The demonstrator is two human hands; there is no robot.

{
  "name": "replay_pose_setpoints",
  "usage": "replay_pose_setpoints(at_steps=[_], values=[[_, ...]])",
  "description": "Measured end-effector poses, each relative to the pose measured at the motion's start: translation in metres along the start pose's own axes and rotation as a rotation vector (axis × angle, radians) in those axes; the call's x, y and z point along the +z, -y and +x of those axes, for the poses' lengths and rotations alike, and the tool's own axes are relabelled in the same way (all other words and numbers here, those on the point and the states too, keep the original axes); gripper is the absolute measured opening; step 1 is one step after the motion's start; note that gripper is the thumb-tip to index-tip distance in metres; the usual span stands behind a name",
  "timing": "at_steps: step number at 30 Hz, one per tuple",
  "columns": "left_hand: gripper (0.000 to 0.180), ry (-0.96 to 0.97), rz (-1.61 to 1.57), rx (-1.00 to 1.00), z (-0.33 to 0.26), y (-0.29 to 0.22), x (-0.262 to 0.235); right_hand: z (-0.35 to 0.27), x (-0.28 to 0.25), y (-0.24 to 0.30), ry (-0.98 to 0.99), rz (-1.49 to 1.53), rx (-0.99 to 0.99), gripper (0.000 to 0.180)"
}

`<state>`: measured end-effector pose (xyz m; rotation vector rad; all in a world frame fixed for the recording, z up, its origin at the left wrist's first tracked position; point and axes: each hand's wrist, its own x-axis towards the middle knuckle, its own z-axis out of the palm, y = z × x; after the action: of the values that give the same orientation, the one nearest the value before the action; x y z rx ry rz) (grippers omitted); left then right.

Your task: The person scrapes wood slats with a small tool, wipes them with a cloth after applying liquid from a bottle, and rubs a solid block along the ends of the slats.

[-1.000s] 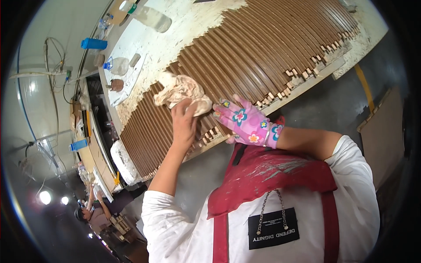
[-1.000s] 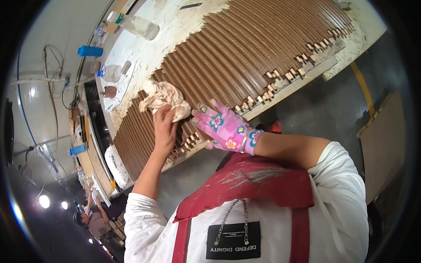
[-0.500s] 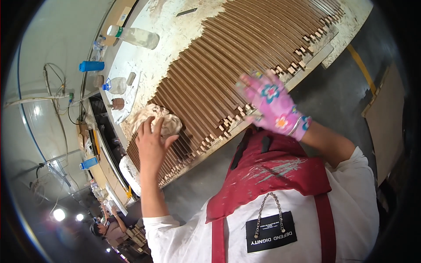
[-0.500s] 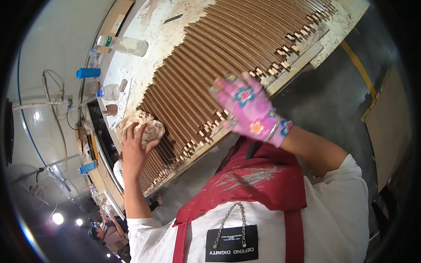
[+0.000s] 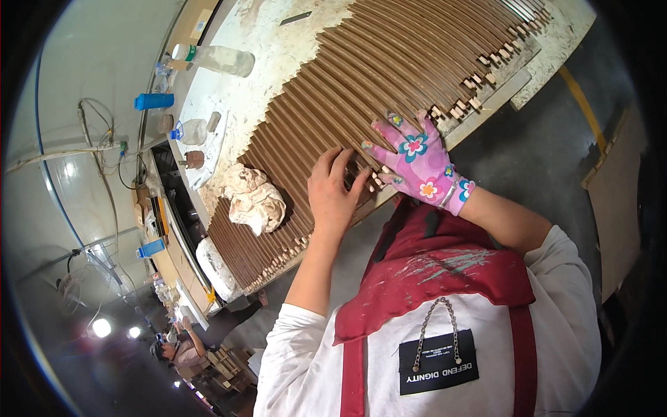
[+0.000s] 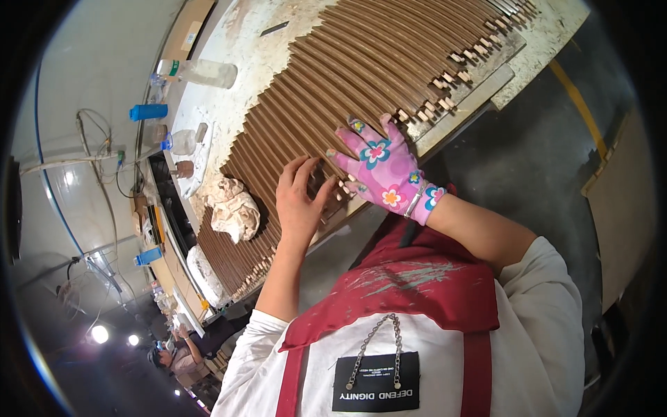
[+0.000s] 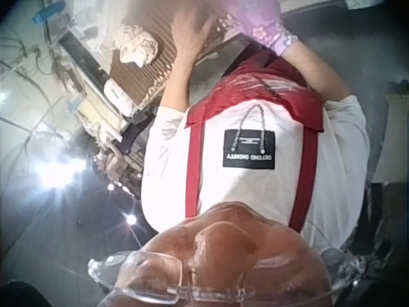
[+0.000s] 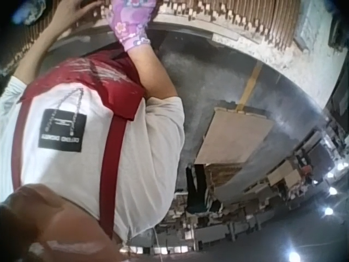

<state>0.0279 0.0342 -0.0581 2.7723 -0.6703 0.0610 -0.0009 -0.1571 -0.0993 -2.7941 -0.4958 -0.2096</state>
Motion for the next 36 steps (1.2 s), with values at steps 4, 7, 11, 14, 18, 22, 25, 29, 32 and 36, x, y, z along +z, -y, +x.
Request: replay_pose_setpoints(at_steps=[4,7,11,14,18,22,25,29,32,36], values=[[0.031,-0.054,-0.004,0.021,-0.001,0.001,-0.002,-0.001,0.000,0.001,-0.029,0.036,-0.002,0.052],[0.028,-0.113,0.035,0.030,-0.005,0.007,-0.005,-0.002,0.005,0.000,-0.051,0.037,-0.004,0.051],[0.035,-0.147,-0.098,-0.030,-0.010,0.014,-0.002,-0.002,0.005,-0.001,-0.065,0.039,0.004,0.049],[0.039,-0.179,-0.163,-0.069,-0.011,0.016,0.002,-0.003,0.006,-0.001,-0.060,0.068,0.003,0.050],[0.039,-0.194,-0.131,-0.032,-0.012,0.021,0.004,-0.004,-0.010,0.004,-0.021,0.077,0.021,0.051],[0.035,-0.323,-0.333,-0.143,-0.009,0.028,0.001,-0.006,-0.018,0.008,-0.065,0.122,-0.023,0.051],[0.039,-0.344,-0.514,-0.264,-0.007,0.031,-0.002,-0.002,-0.014,0.012,-0.052,0.086,-0.036,0.050],[0.041,-0.369,-0.859,-0.465,-0.004,0.022,0.001,0.002,-0.005,0.012,-0.029,0.173,-0.077,0.049],[0.043,-0.387,-0.913,-0.554,0.001,0.017,-0.002,0.004,-0.009,0.013,-0.042,0.168,-0.106,0.047],[0.047,-0.349,-1.259,-0.813,0.011,0.016,-0.021,0.014,-0.030,0.014,-0.107,0.322,-0.125,0.045]])
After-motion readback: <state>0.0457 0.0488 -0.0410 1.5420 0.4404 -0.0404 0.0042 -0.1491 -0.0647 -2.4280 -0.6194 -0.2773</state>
